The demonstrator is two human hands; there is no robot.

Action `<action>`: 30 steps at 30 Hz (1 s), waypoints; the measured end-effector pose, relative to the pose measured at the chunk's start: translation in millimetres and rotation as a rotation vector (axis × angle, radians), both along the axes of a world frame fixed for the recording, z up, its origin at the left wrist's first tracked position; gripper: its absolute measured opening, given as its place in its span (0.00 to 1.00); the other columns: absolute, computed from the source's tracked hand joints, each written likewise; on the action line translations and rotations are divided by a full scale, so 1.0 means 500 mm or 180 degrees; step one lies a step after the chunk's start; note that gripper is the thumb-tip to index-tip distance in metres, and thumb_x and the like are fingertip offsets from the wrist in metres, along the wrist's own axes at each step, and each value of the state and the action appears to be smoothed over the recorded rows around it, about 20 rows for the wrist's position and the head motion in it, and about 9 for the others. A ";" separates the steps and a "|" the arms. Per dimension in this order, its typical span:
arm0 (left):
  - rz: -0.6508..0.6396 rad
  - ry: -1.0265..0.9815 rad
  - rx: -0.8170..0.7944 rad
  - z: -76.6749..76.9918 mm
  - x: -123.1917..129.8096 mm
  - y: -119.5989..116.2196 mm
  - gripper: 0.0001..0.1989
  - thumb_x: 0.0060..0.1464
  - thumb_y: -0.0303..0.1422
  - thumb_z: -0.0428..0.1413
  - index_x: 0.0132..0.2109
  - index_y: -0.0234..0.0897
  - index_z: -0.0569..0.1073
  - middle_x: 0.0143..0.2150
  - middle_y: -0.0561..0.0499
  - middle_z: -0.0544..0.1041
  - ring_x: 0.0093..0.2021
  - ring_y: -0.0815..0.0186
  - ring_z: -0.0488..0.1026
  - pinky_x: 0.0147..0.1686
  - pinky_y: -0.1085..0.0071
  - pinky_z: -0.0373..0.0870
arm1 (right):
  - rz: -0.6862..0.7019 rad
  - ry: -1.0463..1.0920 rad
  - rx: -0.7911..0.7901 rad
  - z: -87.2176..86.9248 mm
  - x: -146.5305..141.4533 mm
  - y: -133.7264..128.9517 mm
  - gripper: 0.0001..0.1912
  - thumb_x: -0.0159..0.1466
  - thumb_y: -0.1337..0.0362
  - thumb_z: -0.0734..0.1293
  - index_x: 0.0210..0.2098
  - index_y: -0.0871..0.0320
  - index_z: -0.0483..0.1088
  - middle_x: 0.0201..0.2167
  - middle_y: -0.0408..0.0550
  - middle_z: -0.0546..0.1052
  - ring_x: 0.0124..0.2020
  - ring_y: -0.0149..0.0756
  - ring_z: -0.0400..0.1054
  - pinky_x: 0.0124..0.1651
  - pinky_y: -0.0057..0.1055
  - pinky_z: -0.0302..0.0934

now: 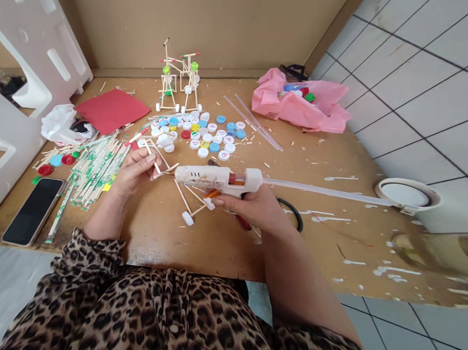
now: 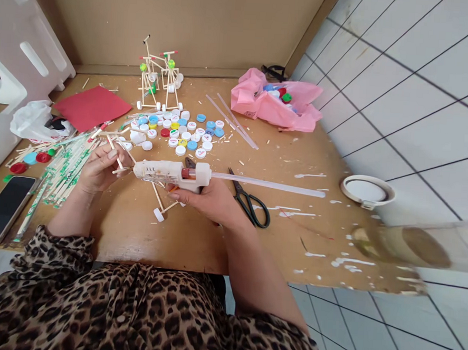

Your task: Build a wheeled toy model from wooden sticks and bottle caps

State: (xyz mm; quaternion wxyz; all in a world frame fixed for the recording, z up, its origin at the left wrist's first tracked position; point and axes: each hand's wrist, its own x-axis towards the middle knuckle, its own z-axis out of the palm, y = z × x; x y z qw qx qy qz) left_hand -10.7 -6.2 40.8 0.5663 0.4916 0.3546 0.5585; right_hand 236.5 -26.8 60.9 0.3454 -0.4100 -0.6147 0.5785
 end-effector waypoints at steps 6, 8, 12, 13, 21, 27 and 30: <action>0.0028 0.0054 0.0061 0.000 0.000 0.000 0.23 0.39 0.50 0.69 0.23 0.35 0.73 0.16 0.54 0.68 0.15 0.73 0.61 0.17 0.75 0.56 | 0.0021 -0.0073 0.0101 0.005 -0.001 -0.004 0.17 0.49 0.50 0.76 0.28 0.56 0.74 0.21 0.40 0.74 0.24 0.31 0.68 0.29 0.31 0.67; 0.0031 0.0067 0.0058 0.004 0.002 -0.001 0.23 0.38 0.51 0.69 0.23 0.36 0.73 0.16 0.55 0.68 0.15 0.73 0.60 0.17 0.74 0.56 | 0.0023 -0.0099 0.0155 0.005 -0.001 -0.003 0.18 0.49 0.48 0.76 0.28 0.55 0.73 0.20 0.40 0.73 0.24 0.31 0.68 0.28 0.30 0.66; 0.0037 0.0063 0.0014 0.008 0.005 -0.003 0.24 0.37 0.51 0.70 0.22 0.35 0.72 0.16 0.54 0.68 0.15 0.73 0.61 0.16 0.74 0.56 | 0.0045 -0.0103 0.0170 0.007 -0.003 0.000 0.21 0.48 0.45 0.76 0.26 0.55 0.73 0.20 0.40 0.73 0.25 0.32 0.67 0.28 0.30 0.65; 0.0038 0.0045 0.0017 0.008 0.005 -0.004 0.24 0.37 0.51 0.70 0.22 0.35 0.72 0.16 0.54 0.68 0.15 0.73 0.61 0.16 0.74 0.57 | 0.0049 -0.0093 0.0175 0.007 -0.003 0.001 0.21 0.48 0.45 0.76 0.26 0.55 0.73 0.20 0.40 0.73 0.24 0.31 0.67 0.29 0.31 0.65; 0.0038 -0.0029 -0.0024 0.006 0.006 -0.004 0.23 0.36 0.50 0.70 0.22 0.35 0.72 0.15 0.55 0.68 0.15 0.73 0.61 0.17 0.74 0.57 | 0.0039 -0.0116 0.0193 0.008 -0.002 0.000 0.23 0.48 0.43 0.76 0.27 0.56 0.72 0.19 0.39 0.70 0.23 0.30 0.65 0.28 0.30 0.63; 0.0020 -0.0006 0.0044 0.007 0.007 -0.005 0.23 0.38 0.50 0.70 0.22 0.35 0.72 0.15 0.55 0.67 0.15 0.73 0.61 0.18 0.74 0.56 | 0.0078 -0.0177 0.0273 0.007 -0.002 0.004 0.24 0.47 0.42 0.76 0.25 0.56 0.71 0.20 0.40 0.71 0.24 0.30 0.63 0.30 0.31 0.63; 0.0051 0.0034 0.0046 0.006 0.006 -0.005 0.23 0.37 0.50 0.70 0.22 0.35 0.72 0.15 0.55 0.68 0.15 0.73 0.61 0.17 0.73 0.56 | 0.0088 -0.0218 0.0325 0.005 0.000 0.006 0.22 0.49 0.43 0.75 0.25 0.55 0.71 0.20 0.40 0.71 0.25 0.31 0.64 0.30 0.31 0.62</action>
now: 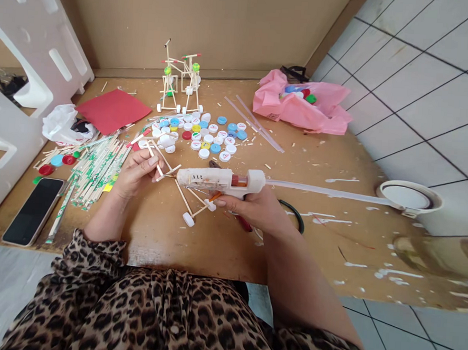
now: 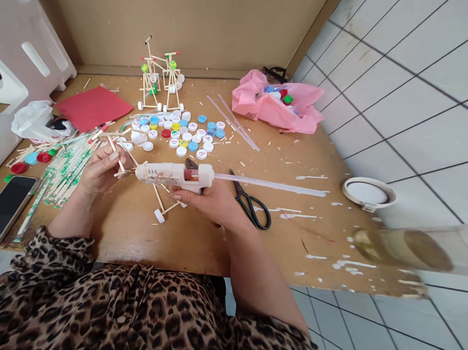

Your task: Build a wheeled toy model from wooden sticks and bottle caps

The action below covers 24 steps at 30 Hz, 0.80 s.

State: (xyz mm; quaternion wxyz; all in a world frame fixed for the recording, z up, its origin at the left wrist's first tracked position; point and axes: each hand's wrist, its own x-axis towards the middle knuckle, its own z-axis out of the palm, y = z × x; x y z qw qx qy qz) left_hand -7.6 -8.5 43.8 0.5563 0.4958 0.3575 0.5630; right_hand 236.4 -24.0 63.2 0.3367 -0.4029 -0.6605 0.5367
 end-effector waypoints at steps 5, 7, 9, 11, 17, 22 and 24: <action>0.0028 0.0015 -0.0052 -0.004 -0.003 0.000 0.24 0.37 0.50 0.70 0.23 0.35 0.72 0.15 0.55 0.67 0.15 0.74 0.60 0.18 0.74 0.56 | 0.0050 -0.0021 -0.0017 0.000 0.002 0.000 0.22 0.49 0.43 0.74 0.26 0.55 0.71 0.20 0.40 0.71 0.25 0.32 0.64 0.29 0.31 0.62; 0.0025 0.0029 -0.0048 -0.006 -0.003 0.000 0.24 0.37 0.51 0.70 0.23 0.35 0.72 0.15 0.55 0.67 0.15 0.73 0.60 0.18 0.74 0.56 | 0.0042 -0.0004 -0.0030 0.001 0.001 0.000 0.22 0.49 0.43 0.74 0.26 0.54 0.71 0.21 0.40 0.71 0.24 0.31 0.63 0.28 0.30 0.61; 0.0028 0.0041 -0.0033 -0.008 -0.004 0.001 0.23 0.38 0.51 0.69 0.23 0.35 0.73 0.15 0.55 0.66 0.16 0.73 0.60 0.18 0.73 0.56 | 0.0032 -0.0004 -0.0041 0.003 0.001 0.000 0.21 0.49 0.43 0.75 0.26 0.54 0.71 0.21 0.40 0.71 0.23 0.31 0.62 0.28 0.30 0.61; 0.0009 0.0038 -0.0014 -0.009 -0.005 0.001 0.23 0.38 0.51 0.69 0.23 0.35 0.73 0.15 0.55 0.66 0.16 0.73 0.61 0.18 0.73 0.56 | 0.0035 -0.0004 -0.0068 0.004 0.001 0.000 0.21 0.49 0.43 0.75 0.26 0.54 0.71 0.22 0.40 0.72 0.23 0.30 0.61 0.28 0.30 0.60; -0.0071 0.0036 0.0027 -0.011 -0.004 0.002 0.23 0.40 0.51 0.69 0.25 0.36 0.74 0.15 0.56 0.65 0.16 0.72 0.60 0.19 0.74 0.55 | 0.0039 -0.0029 -0.0038 0.003 0.002 0.002 0.21 0.49 0.44 0.75 0.26 0.54 0.71 0.21 0.40 0.71 0.23 0.31 0.61 0.29 0.31 0.60; -0.0014 0.0046 0.0095 -0.010 -0.004 0.001 0.23 0.40 0.51 0.69 0.24 0.36 0.73 0.15 0.56 0.66 0.15 0.73 0.59 0.18 0.74 0.56 | 0.0070 -0.0064 -0.0005 -0.002 0.003 0.004 0.19 0.50 0.46 0.74 0.26 0.54 0.71 0.21 0.40 0.71 0.23 0.31 0.61 0.30 0.32 0.61; -0.0032 0.0028 0.0125 -0.010 -0.004 0.001 0.22 0.41 0.51 0.68 0.24 0.35 0.74 0.15 0.55 0.67 0.15 0.73 0.60 0.18 0.74 0.56 | 0.0055 -0.0072 0.0036 -0.003 0.004 0.004 0.19 0.50 0.45 0.74 0.26 0.54 0.71 0.22 0.40 0.71 0.24 0.31 0.62 0.31 0.32 0.61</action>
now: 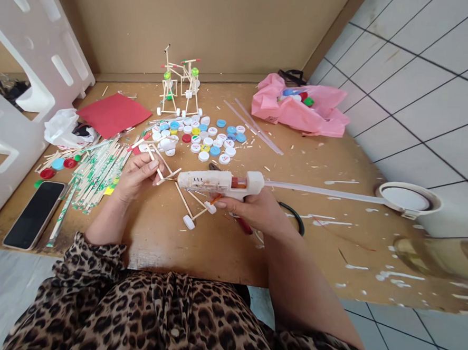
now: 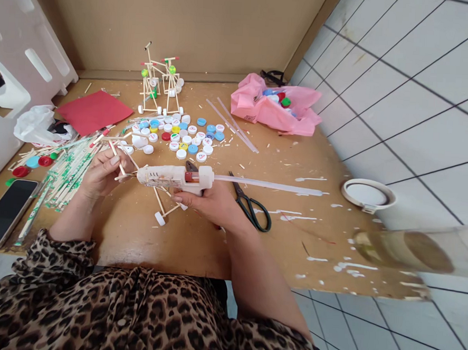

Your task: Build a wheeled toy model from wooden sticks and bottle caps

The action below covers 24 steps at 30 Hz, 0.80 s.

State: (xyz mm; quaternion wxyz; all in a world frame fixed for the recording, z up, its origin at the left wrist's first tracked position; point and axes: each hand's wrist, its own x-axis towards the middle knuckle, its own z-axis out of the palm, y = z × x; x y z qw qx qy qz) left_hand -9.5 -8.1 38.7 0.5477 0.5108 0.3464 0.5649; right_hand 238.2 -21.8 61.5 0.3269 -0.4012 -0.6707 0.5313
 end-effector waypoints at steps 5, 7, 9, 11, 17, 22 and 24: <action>-0.0042 -0.0001 0.0049 -0.004 -0.001 0.002 0.22 0.42 0.51 0.68 0.24 0.35 0.74 0.14 0.56 0.66 0.15 0.73 0.61 0.18 0.75 0.56 | 0.0019 0.0066 -0.0024 0.001 0.001 -0.001 0.22 0.49 0.44 0.75 0.26 0.55 0.70 0.21 0.40 0.70 0.24 0.30 0.61 0.30 0.31 0.60; -0.0069 0.0015 0.0103 -0.006 -0.001 0.004 0.23 0.42 0.51 0.68 0.24 0.35 0.74 0.14 0.56 0.65 0.15 0.73 0.61 0.17 0.74 0.57 | 0.0033 0.0098 -0.0042 0.002 0.000 -0.001 0.22 0.49 0.44 0.75 0.26 0.55 0.70 0.20 0.39 0.70 0.23 0.30 0.61 0.28 0.30 0.60; -0.0100 0.0012 0.0150 -0.007 -0.001 0.006 0.22 0.43 0.51 0.67 0.24 0.35 0.75 0.14 0.57 0.65 0.15 0.73 0.60 0.17 0.75 0.57 | 0.0066 0.0115 -0.0072 0.003 0.000 -0.001 0.22 0.49 0.44 0.75 0.26 0.55 0.70 0.20 0.39 0.70 0.23 0.30 0.61 0.27 0.30 0.59; -0.0130 -0.0007 0.0172 -0.007 -0.001 0.006 0.21 0.44 0.50 0.67 0.25 0.35 0.75 0.14 0.56 0.66 0.15 0.73 0.61 0.17 0.75 0.57 | 0.0095 0.0121 -0.0093 0.004 0.000 -0.001 0.21 0.49 0.44 0.75 0.27 0.55 0.71 0.21 0.40 0.70 0.24 0.30 0.61 0.27 0.29 0.59; -0.0111 -0.0015 0.0176 -0.006 0.000 0.004 0.21 0.44 0.50 0.67 0.25 0.35 0.75 0.14 0.56 0.66 0.15 0.73 0.61 0.18 0.75 0.56 | 0.0075 0.0129 -0.0112 -0.002 0.004 0.000 0.17 0.51 0.49 0.75 0.28 0.55 0.71 0.21 0.40 0.71 0.24 0.30 0.62 0.27 0.29 0.59; -0.0077 -0.0007 0.0158 -0.007 -0.002 0.005 0.22 0.43 0.50 0.67 0.25 0.35 0.75 0.14 0.56 0.65 0.15 0.73 0.60 0.18 0.74 0.56 | 0.0071 0.0135 -0.0123 -0.006 0.004 0.000 0.15 0.51 0.51 0.74 0.28 0.55 0.71 0.22 0.39 0.71 0.22 0.29 0.60 0.26 0.29 0.58; -0.0091 -0.0013 0.0156 -0.008 -0.002 0.005 0.22 0.43 0.50 0.67 0.25 0.35 0.75 0.14 0.56 0.65 0.15 0.72 0.60 0.18 0.74 0.56 | 0.0083 0.0140 -0.0100 -0.005 0.004 0.001 0.17 0.51 0.50 0.75 0.28 0.55 0.71 0.22 0.40 0.72 0.22 0.28 0.60 0.27 0.29 0.58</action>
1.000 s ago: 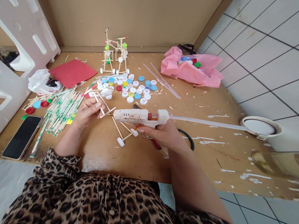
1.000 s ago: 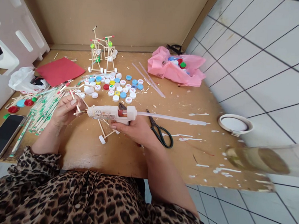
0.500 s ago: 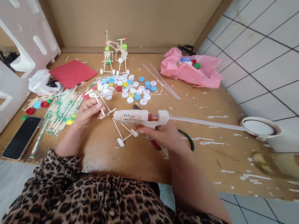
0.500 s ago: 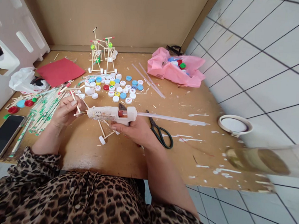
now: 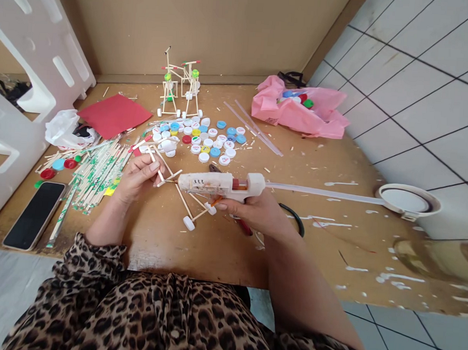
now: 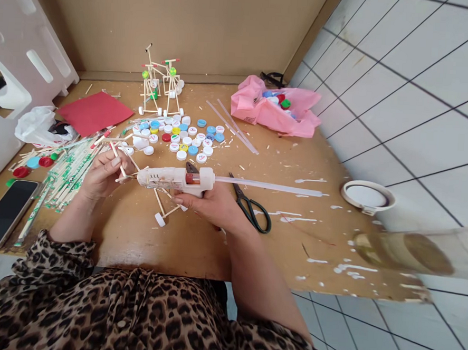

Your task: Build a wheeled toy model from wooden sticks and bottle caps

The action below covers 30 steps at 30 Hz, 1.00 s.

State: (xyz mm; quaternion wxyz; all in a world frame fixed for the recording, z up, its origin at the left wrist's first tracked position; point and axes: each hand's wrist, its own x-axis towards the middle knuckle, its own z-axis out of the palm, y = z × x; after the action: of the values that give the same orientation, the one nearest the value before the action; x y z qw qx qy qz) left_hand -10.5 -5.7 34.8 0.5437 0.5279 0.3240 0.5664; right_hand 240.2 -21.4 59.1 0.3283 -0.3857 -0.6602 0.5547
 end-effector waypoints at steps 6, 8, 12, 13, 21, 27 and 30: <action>-0.0062 -0.0009 -0.0009 0.000 0.001 0.001 0.21 0.44 0.50 0.67 0.26 0.35 0.75 0.14 0.56 0.66 0.15 0.72 0.62 0.17 0.75 0.56 | -0.0049 -0.0032 0.0021 0.003 0.001 -0.001 0.21 0.48 0.45 0.76 0.27 0.55 0.71 0.22 0.41 0.73 0.24 0.30 0.63 0.30 0.30 0.61; -0.0045 0.0014 -0.0009 0.000 0.000 0.001 0.21 0.44 0.50 0.67 0.25 0.35 0.75 0.14 0.56 0.66 0.15 0.72 0.61 0.18 0.74 0.57 | -0.0071 -0.0055 0.0045 0.003 0.001 -0.001 0.22 0.47 0.44 0.76 0.26 0.56 0.71 0.23 0.41 0.73 0.25 0.30 0.64 0.30 0.30 0.61; -0.0014 0.0046 -0.0024 -0.001 0.000 0.000 0.22 0.43 0.51 0.67 0.25 0.35 0.74 0.14 0.56 0.65 0.15 0.72 0.61 0.18 0.74 0.57 | -0.0089 -0.0094 0.0001 0.002 0.000 -0.001 0.23 0.48 0.43 0.76 0.26 0.56 0.71 0.21 0.40 0.72 0.23 0.29 0.61 0.28 0.30 0.59; -0.0014 0.0041 -0.0029 -0.001 -0.001 0.000 0.22 0.44 0.51 0.67 0.25 0.35 0.74 0.14 0.56 0.65 0.15 0.72 0.61 0.18 0.74 0.57 | -0.0090 -0.0102 -0.0005 0.002 0.000 -0.001 0.23 0.48 0.43 0.76 0.26 0.56 0.71 0.21 0.40 0.71 0.23 0.28 0.60 0.28 0.29 0.59; -0.0052 0.0011 -0.0074 0.001 0.000 -0.001 0.22 0.43 0.51 0.67 0.25 0.35 0.74 0.15 0.55 0.66 0.15 0.72 0.61 0.17 0.74 0.56 | -0.0047 -0.0129 0.0034 0.004 0.002 0.000 0.24 0.48 0.42 0.75 0.25 0.56 0.70 0.21 0.40 0.70 0.23 0.28 0.60 0.27 0.29 0.56; -0.0026 0.0071 -0.0123 0.002 0.000 -0.001 0.23 0.41 0.52 0.67 0.25 0.35 0.73 0.14 0.56 0.65 0.15 0.72 0.61 0.17 0.75 0.56 | -0.0012 -0.0149 0.0103 0.002 0.002 0.001 0.24 0.49 0.41 0.75 0.25 0.56 0.69 0.21 0.40 0.70 0.24 0.29 0.60 0.29 0.29 0.57; -0.0033 0.0062 -0.0113 0.003 0.001 -0.002 0.23 0.42 0.52 0.67 0.25 0.35 0.73 0.15 0.56 0.65 0.15 0.72 0.61 0.17 0.74 0.56 | -0.0040 -0.0199 0.0151 0.001 0.003 0.001 0.24 0.49 0.42 0.75 0.25 0.55 0.69 0.21 0.40 0.70 0.24 0.29 0.60 0.29 0.30 0.57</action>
State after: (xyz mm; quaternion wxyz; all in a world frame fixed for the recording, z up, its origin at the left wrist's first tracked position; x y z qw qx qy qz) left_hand -9.9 -6.5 36.3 0.5527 0.5252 0.3365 0.5526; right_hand 241.7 -20.7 59.4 0.3200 -0.3991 -0.6807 0.5244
